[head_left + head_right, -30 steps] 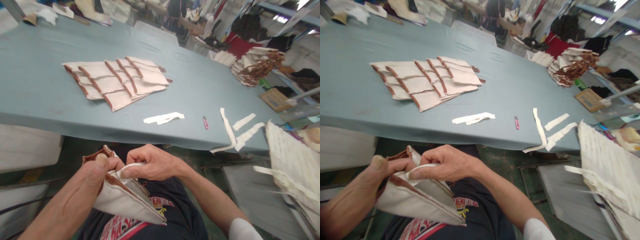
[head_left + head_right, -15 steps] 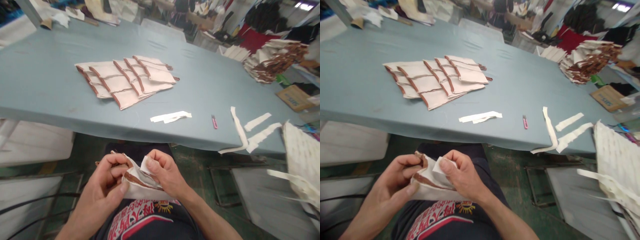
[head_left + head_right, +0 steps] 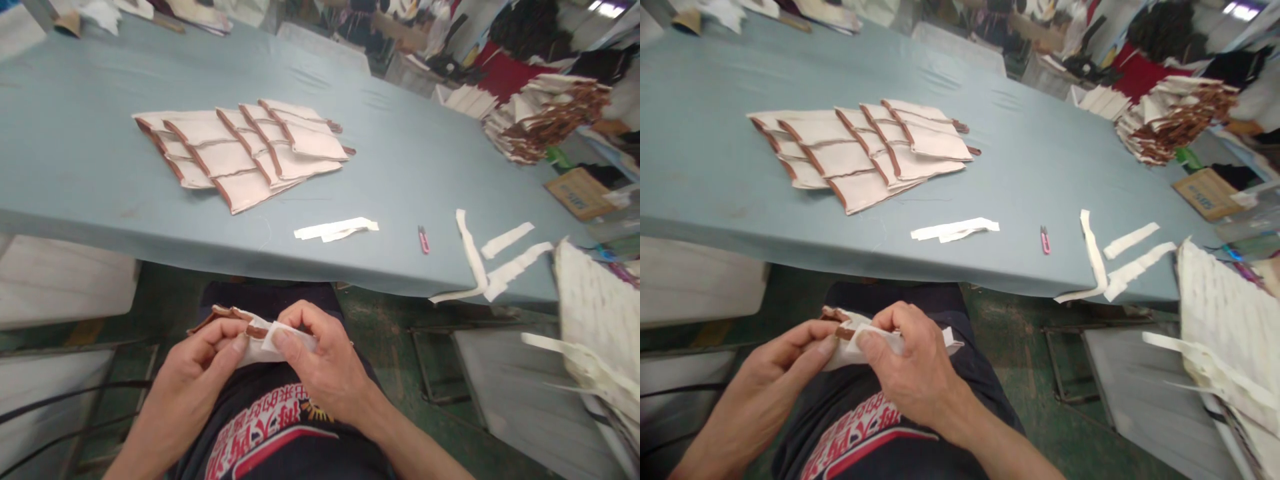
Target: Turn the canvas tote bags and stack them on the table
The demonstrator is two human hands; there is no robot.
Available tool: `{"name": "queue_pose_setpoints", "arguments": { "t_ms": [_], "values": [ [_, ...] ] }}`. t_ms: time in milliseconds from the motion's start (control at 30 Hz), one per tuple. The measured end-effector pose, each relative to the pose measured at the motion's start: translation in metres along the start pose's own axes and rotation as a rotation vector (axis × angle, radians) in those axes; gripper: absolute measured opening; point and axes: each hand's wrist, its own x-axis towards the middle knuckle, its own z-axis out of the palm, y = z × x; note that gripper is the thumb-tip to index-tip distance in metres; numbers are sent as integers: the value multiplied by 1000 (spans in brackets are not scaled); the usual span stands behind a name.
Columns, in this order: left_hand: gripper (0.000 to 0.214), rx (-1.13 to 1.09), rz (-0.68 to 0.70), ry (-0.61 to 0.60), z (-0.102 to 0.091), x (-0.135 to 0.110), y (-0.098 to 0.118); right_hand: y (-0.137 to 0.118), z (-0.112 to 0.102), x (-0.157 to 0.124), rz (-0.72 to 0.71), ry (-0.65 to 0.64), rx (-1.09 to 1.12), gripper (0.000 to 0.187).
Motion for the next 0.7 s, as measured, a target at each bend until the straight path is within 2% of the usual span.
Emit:
{"name": "queue_pose_setpoints", "arguments": {
  "t_ms": [133,300,500,700],
  "values": [
    [42,70,72,43,0,-1,5,-3,5,1,-164,100,-20,22],
    [47,79,91,72,3,-2,12,-8,13,7,-179,158,-49,20],
    [41,63,140,-10,-5,-1,4,-7,17,14,-253,165,-119,23],
    [39,60,176,16,-7,2,4,-3,21,15,-291,190,-169,19]
  ]
}}
